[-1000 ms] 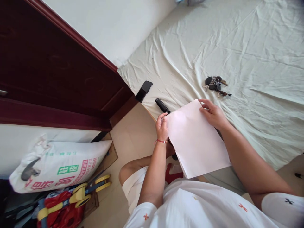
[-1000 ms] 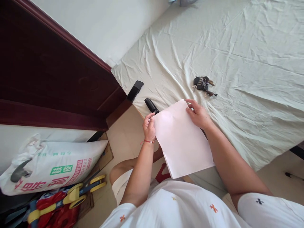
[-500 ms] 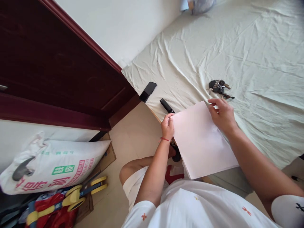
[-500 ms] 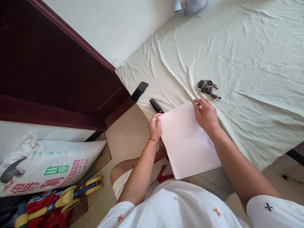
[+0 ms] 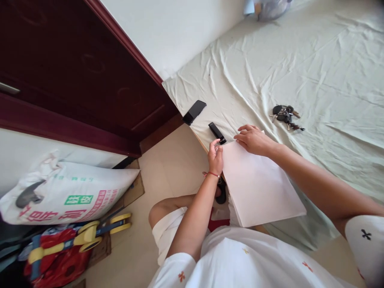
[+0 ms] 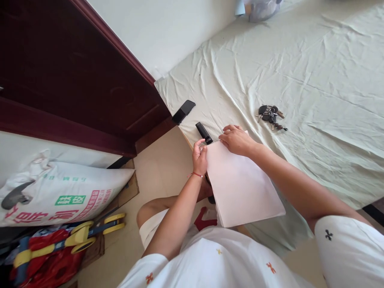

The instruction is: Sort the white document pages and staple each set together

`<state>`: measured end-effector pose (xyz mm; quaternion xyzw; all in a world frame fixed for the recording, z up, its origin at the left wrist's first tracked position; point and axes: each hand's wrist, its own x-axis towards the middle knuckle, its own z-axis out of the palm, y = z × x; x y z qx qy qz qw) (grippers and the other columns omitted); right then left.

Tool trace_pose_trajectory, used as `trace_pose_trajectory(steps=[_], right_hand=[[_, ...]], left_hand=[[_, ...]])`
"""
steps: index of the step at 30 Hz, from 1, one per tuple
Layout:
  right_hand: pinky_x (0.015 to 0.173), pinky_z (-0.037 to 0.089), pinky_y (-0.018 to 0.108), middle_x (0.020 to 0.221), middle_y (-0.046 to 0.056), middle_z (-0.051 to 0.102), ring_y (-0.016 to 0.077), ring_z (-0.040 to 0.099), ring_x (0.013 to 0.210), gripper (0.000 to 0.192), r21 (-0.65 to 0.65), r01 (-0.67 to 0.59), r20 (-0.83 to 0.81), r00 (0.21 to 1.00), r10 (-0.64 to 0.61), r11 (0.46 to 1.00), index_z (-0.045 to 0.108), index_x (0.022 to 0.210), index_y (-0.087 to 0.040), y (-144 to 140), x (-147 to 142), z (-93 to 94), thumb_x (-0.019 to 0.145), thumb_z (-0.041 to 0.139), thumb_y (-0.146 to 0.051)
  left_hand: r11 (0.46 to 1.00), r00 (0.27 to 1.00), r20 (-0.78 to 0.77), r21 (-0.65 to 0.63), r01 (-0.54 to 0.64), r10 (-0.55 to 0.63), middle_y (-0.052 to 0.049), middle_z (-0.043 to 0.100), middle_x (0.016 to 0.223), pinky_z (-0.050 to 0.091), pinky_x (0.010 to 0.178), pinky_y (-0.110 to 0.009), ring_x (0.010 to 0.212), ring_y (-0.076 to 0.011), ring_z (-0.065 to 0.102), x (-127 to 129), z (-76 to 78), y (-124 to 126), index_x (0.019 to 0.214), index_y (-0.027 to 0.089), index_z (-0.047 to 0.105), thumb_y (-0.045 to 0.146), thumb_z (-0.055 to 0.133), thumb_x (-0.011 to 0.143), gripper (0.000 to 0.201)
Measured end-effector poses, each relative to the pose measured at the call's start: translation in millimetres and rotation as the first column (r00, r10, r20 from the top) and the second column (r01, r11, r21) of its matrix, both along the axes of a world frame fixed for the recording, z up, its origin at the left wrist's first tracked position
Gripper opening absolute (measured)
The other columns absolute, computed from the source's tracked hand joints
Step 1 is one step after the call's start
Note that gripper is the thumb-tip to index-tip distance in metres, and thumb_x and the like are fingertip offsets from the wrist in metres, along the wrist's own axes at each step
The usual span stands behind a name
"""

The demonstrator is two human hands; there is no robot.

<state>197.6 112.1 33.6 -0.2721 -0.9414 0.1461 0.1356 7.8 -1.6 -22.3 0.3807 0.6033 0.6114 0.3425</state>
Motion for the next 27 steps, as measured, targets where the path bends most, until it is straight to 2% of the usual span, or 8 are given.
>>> trace_pose_trajectory(steps=[5,10,16,19,23,25,27], right_hand=[[0.089,0.04,0.044,0.096,0.015,0.077,0.0335,0.062,0.114,0.038,-0.009,-0.016,-0.088,0.996,0.015,1.0,0.079,0.098,-0.017,1,6,-11.4,0.108,0.045,-0.031],[0.087,0.039,0.042,0.089,0.013,0.074,0.0309,0.06,0.104,0.038,-0.019,-0.016,-0.198,0.98,0.012,1.0,0.074,0.095,-0.017,2,6,-25.2,0.109,0.043,-0.033],[0.087,0.041,0.042,0.086,0.013,0.073,0.0299,0.061,0.1,0.038,-0.046,-0.032,-0.267,0.963,0.018,0.998,0.071,0.092,-0.018,1,5,-37.4,0.111,0.042,-0.033],[0.085,0.042,0.041,0.084,0.012,0.072,0.0292,0.062,0.099,0.037,-0.038,-0.033,-0.275,0.961,0.021,0.999,0.069,0.089,-0.019,2,5,-40.2,0.111,0.043,-0.032],[0.084,0.044,0.042,0.08,0.011,0.071,0.0294,0.062,0.096,0.038,-0.05,-0.044,-0.299,0.954,0.027,0.998,0.067,0.085,-0.02,4,6,-41.6,0.111,0.043,-0.032],[0.085,0.045,0.043,0.082,0.012,0.071,0.0304,0.062,0.098,0.038,-0.055,-0.049,-0.299,0.954,0.03,0.997,0.069,0.088,-0.02,4,5,-41.6,0.111,0.042,-0.032],[0.086,0.045,0.045,0.093,0.013,0.075,0.0321,0.063,0.104,0.035,-0.049,-0.039,-0.292,0.956,0.023,0.998,0.074,0.102,-0.019,4,5,-41.1,0.111,0.043,-0.032]], left_hand=[[1.0,0.999,0.042,-0.009,-0.02,0.02,-0.002,0.066,0.087,0.049,0.087,-0.032,0.084,-0.0212,0.062,1,0.3,-1,0.113,0.026,0.074,0.06,0.078,0.088,0.042],[0.998,0.997,0.035,-0.011,-0.065,0.066,-0.005,0.07,0.1,0.05,0.097,-0.034,0.099,-0.0231,0.065,1,-0.8,-2,0.111,0.025,0.074,0.062,0.072,0.093,0.041],[0.996,0.996,-0.018,-0.017,-0.091,0.091,-0.001,0.06,0.083,0.047,0.08,-0.032,0.074,-0.0176,0.054,4,-1.7,-6,0.111,0.025,0.071,0.072,0.063,0.095,0.051],[0.989,0.984,-0.099,-0.008,-0.147,0.145,-0.002,0.06,0.086,0.044,0.078,-0.031,0.075,-0.017,0.051,4,2.1,-8,0.11,0.024,0.07,0.073,0.059,0.096,0.052],[0.984,0.981,-0.086,-0.028,-0.175,0.172,0.0,0.054,0.078,0.041,0.073,-0.033,0.068,-0.0163,0.044,5,8.8,-10,0.107,0.024,0.069,0.076,0.063,0.092,0.054],[0.982,0.979,-0.085,-0.023,-0.188,0.186,-0.001,0.055,0.081,0.041,0.074,-0.033,0.071,-0.017,0.045,5,10.5,-10,0.107,0.024,0.069,0.076,0.065,0.091,0.055],[0.978,0.975,-0.083,-0.02,-0.208,0.206,-0.001,0.055,0.083,0.04,0.075,-0.033,0.073,-0.0177,0.047,5,10.4,-10,0.106,0.023,0.069,0.075,0.067,0.09,0.054]])
